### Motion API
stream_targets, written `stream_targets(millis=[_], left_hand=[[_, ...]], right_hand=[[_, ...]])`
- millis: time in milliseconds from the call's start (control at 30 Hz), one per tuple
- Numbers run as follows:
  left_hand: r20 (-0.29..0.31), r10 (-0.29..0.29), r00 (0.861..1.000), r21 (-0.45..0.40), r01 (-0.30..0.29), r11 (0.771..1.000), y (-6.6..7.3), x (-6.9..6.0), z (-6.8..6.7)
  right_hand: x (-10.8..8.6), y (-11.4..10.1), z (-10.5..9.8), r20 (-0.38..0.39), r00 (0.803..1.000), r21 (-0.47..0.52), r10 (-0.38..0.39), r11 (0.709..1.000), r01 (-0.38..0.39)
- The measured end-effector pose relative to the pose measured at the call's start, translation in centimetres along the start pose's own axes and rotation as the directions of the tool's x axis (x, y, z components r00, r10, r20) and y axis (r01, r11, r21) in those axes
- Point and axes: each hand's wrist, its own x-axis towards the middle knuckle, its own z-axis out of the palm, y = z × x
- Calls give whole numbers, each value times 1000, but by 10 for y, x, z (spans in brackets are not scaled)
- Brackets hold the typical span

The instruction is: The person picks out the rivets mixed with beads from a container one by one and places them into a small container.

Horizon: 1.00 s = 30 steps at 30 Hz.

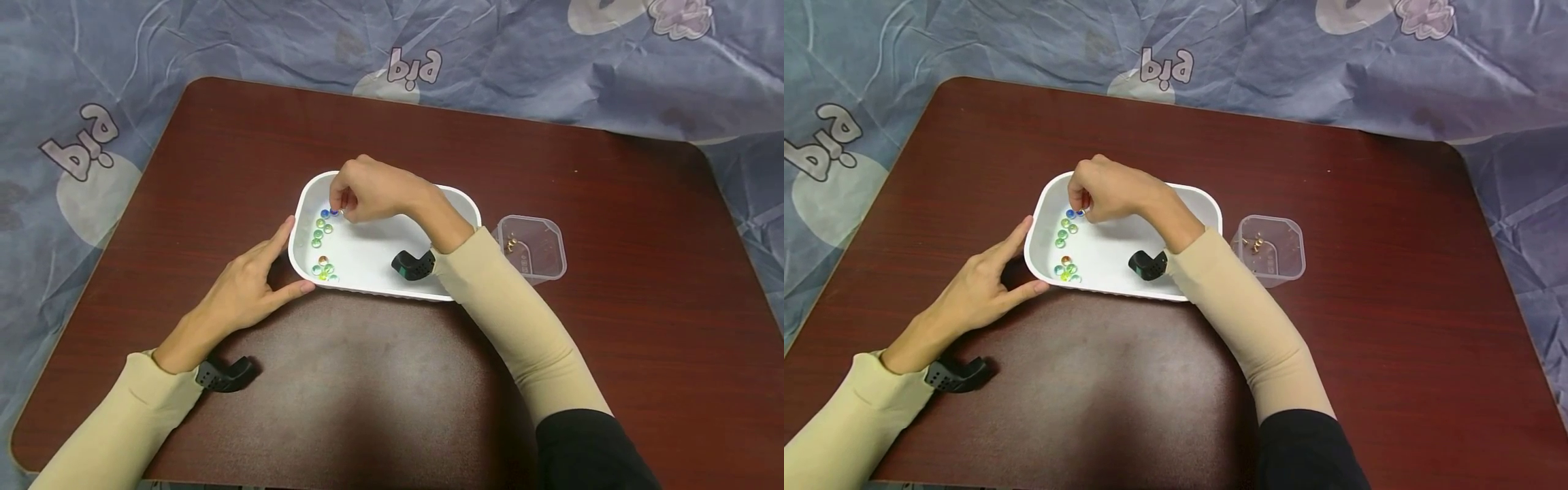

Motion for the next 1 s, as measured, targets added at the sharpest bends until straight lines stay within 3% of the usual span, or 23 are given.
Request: stream_targets(millis=[367, 633, 1000], left_hand=[[9, -13, 1000, 0, 13, 1000, 1, 1, -1], [16, -20, 1000, 0, 20, 1000, 2, 0, -1], [15, -23, 1000, -3, 23, 1000, 2, 1, 0]], right_hand=[[-12, -4, -16, -67, 998, 36, -13, 999, 16], [-23, -9, -23, -54, 999, 21, 0, 1000, 1], [-50, -16, -31, -97, 995, -9, 7, 1000, -7]])
